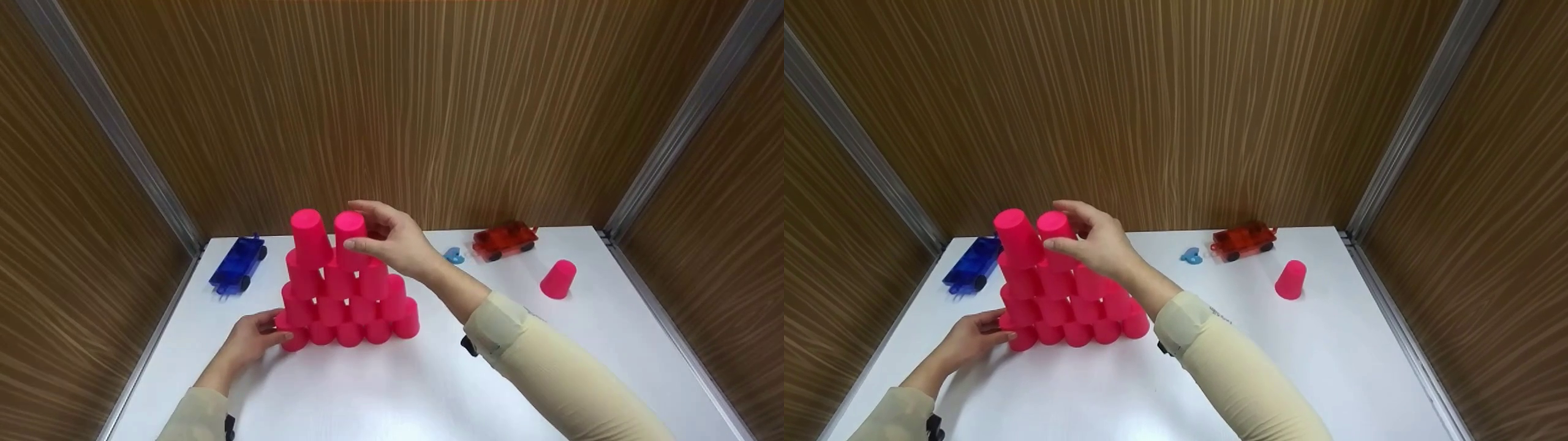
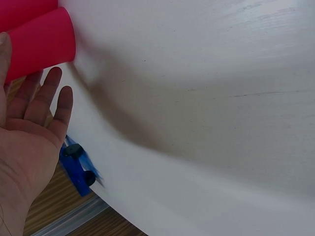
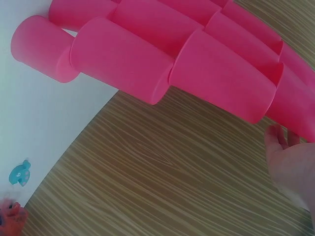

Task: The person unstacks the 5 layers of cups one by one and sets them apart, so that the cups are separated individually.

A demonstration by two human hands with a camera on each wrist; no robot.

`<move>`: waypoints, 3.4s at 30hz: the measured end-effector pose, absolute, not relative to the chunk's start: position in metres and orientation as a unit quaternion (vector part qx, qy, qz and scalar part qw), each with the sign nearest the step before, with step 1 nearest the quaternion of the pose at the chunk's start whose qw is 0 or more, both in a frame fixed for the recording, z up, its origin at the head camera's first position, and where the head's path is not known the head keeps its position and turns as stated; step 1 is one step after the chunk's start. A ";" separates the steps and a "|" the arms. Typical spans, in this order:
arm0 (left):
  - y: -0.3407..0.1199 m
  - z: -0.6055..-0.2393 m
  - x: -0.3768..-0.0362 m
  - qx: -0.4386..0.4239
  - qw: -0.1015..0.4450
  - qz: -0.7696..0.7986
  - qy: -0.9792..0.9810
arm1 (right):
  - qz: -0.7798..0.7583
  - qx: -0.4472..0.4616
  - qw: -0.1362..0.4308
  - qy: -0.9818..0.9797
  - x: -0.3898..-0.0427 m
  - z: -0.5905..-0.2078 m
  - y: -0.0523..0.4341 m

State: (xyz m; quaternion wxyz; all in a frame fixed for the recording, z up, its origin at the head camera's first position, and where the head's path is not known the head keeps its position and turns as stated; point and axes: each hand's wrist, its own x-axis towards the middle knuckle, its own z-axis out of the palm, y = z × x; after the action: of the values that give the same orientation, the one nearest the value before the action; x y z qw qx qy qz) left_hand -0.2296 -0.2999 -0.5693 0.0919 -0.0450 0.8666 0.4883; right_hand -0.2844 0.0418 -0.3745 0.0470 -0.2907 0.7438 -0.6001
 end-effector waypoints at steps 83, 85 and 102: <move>-0.295 -0.577 -0.241 -0.061 0.082 0.511 0.854 | -0.538 -0.062 -0.090 0.836 -0.267 -0.433 0.331; -0.295 -0.577 -0.241 -0.061 0.082 0.511 0.853 | -0.539 -0.057 -0.093 0.835 -0.264 -0.440 0.338; -0.295 -0.579 -0.242 -0.052 0.073 0.507 0.857 | -0.527 0.029 -0.080 0.846 -0.242 -0.490 0.389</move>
State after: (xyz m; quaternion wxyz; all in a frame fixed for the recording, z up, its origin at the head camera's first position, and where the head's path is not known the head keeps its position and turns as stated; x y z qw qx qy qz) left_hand -0.2415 -0.2954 -0.5788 0.0726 -0.0515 0.8572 0.5072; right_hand -0.2420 0.3893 -0.4904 -0.0804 0.0288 0.8458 -0.5267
